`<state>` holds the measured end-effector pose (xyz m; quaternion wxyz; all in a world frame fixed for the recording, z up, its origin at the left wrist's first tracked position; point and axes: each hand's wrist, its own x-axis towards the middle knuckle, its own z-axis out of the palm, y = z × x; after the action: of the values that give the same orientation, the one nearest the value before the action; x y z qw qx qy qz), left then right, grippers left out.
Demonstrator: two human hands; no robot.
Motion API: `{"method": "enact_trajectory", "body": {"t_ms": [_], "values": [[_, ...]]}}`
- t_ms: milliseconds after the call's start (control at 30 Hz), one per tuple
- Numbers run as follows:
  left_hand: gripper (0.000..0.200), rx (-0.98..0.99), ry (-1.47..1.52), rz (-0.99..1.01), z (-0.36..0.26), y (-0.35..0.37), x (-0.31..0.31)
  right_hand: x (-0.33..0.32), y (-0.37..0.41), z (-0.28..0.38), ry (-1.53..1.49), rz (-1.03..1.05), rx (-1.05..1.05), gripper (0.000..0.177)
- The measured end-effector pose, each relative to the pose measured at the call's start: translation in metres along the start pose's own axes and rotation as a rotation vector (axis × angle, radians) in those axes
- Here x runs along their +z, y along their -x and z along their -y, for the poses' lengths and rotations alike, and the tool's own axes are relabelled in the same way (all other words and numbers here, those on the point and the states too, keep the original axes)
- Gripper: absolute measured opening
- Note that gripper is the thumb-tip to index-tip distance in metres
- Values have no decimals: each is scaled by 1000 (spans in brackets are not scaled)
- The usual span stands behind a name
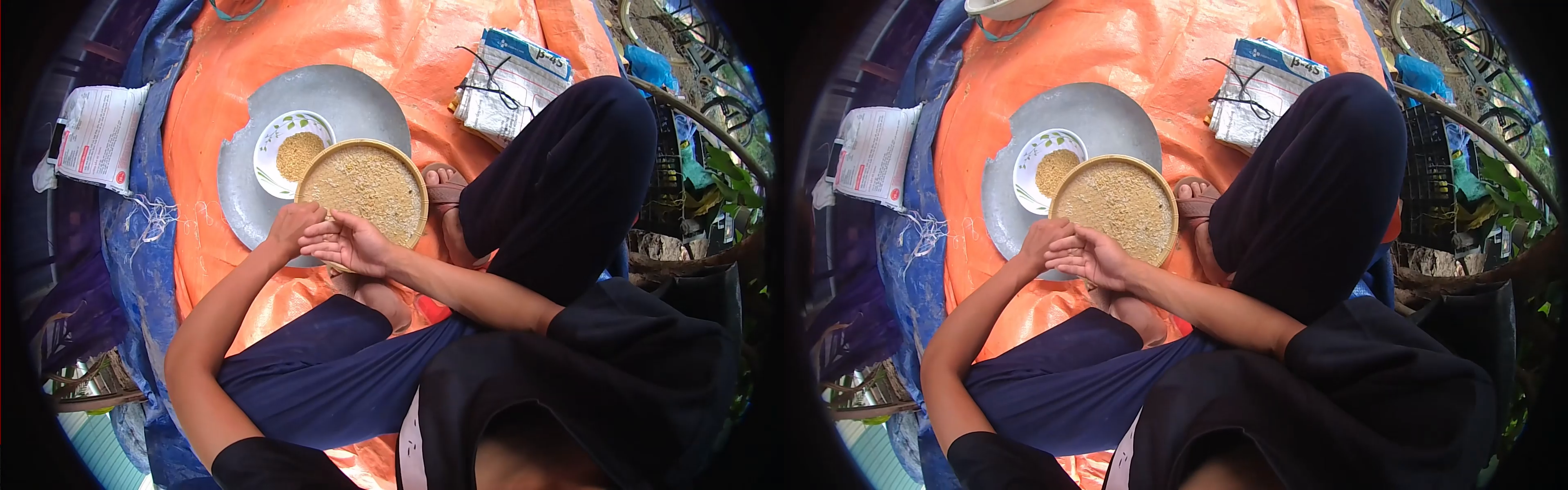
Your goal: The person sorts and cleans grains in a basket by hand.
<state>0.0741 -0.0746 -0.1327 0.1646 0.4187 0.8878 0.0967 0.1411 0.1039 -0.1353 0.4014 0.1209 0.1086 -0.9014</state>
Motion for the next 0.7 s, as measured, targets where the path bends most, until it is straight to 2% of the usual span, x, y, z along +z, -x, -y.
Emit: {"method": "enact_trajectory", "body": {"t_ms": [100, 233, 367, 400, 433, 467, 500, 533, 600, 633, 667, 700], "values": [[8, -5, -31, -23, 5, -2, -8, 0, -2, 4, 25, -73, -76, 53], [9, -30, -95, -35, 21, -7, -4, 17, 2, 1, 124, -75, -5, 53], [11, 14, -116, -93, 42, -10, -8, 36, -11, 10, 82, -146, -102, 49], [9, -41, -32, -60, 36, -10, -16, 39, -21, 15, 45, -184, -157, 48], [6, -145, 72, -164, 38, -8, -12, 44, -35, 27, 18, -212, -224, 47], [9, -173, -71, -44, 44, -12, -11, 52, -53, 38, 60, -236, -255, 46], [8, -28, -23, -267, 61, -12, 9, 59, -71, 42, 90, -265, -282, 46], [8, -58, -132, -208, 56, -9, -14, 67, -86, 41, 108, -300, -301, 45], [7, -128, -334, -67, 37, -3, -45, 70, -125, 49, 273, -374, -344, 44], [8, -206, -275, -7, 45, -3, -42, 59, -146, 54, 456, -353, -403, 40], [10, -185, -277, -2, 48, 0, -45, 48, -161, 61, 638, -335, -464, 36], [10, -193, -302, 9, 50, 1, -46, 39, -169, 70, 973, -329, -460, 36]]}}
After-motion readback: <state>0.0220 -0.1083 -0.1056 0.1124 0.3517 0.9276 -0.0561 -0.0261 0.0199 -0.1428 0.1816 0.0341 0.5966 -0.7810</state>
